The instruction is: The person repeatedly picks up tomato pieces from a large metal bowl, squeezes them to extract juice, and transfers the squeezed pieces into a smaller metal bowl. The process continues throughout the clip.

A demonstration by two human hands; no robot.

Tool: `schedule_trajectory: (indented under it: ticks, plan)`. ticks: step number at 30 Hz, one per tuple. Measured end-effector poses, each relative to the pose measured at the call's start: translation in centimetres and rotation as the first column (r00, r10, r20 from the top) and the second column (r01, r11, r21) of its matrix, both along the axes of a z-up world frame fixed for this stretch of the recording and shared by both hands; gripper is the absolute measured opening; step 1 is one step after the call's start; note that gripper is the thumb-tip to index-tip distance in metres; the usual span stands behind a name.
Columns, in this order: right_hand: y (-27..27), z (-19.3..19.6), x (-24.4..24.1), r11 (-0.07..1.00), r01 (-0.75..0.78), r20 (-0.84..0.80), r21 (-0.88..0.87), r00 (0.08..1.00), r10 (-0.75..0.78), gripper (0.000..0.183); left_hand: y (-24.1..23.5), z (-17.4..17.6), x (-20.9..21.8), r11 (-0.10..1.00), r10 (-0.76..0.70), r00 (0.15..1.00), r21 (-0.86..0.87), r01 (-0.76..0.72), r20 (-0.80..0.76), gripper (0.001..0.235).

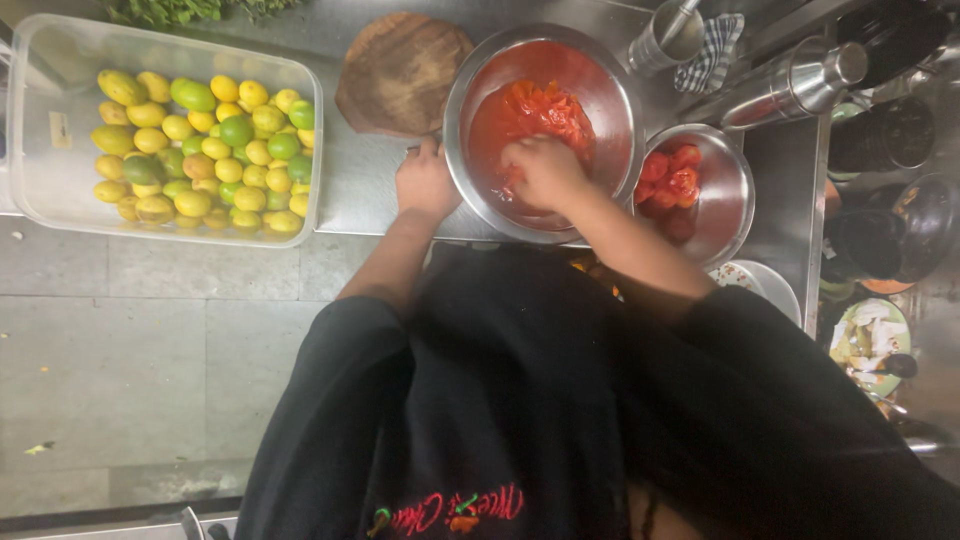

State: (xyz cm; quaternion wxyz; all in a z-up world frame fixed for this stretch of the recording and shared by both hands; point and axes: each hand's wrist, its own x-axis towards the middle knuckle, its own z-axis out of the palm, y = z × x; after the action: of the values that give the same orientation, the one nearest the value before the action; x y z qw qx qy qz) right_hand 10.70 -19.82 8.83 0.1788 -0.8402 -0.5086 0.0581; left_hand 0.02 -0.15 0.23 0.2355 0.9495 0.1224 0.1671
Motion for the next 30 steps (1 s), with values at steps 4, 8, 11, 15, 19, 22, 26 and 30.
schedule_trajectory:
  ticks: [4,8,11,15,19,22,26,30]
  plan:
    - [-3.0,1.0,0.7,0.988,0.155,-0.173,0.027,0.974,-0.148,0.031,0.1,0.0,0.0,1.0,-0.001,1.0,-0.006,0.001,0.003,0.023]
    - [-5.4,1.4,0.7,0.983,0.135,-0.116,0.121,0.986,-0.121,0.033,0.1,0.1,-0.1,1.0,-0.011,0.999,-0.008,0.011,0.045,0.025]
    - [-6.6,1.3,0.7,0.998,0.033,-0.021,0.046,0.999,-0.033,0.037,0.0,0.0,-0.1,1.0,-0.014,0.999,-0.006,0.015,0.04,0.025]
    - [-7.0,0.7,1.2,0.985,0.087,-0.186,-0.151,0.976,-0.115,0.034,0.2,0.0,-0.1,1.0,-0.013,0.999,0.015,0.012,0.05,0.022]
    - [-7.6,-0.1,1.4,0.954,0.217,-0.327,-0.208,0.904,-0.277,0.021,0.0,0.1,0.0,1.0,-0.021,0.999,0.016,0.02,0.042,0.024]
    - [-7.7,-0.5,1.3,0.936,0.265,-0.347,-0.231,0.876,-0.334,0.021,0.1,0.2,-0.1,1.0,-0.02,0.999,0.009,0.02,0.032,0.024]
    - [-8.4,0.3,1.6,0.954,0.293,-0.387,-0.069,0.873,-0.296,0.023,0.1,0.2,-0.1,1.0,-0.017,0.999,0.021,0.016,0.043,0.024]
    - [-8.9,1.7,2.7,0.938,0.342,-0.372,0.057,0.879,-0.297,0.023,0.1,0.2,0.0,1.0,-0.005,0.999,0.002,0.005,0.037,0.024]
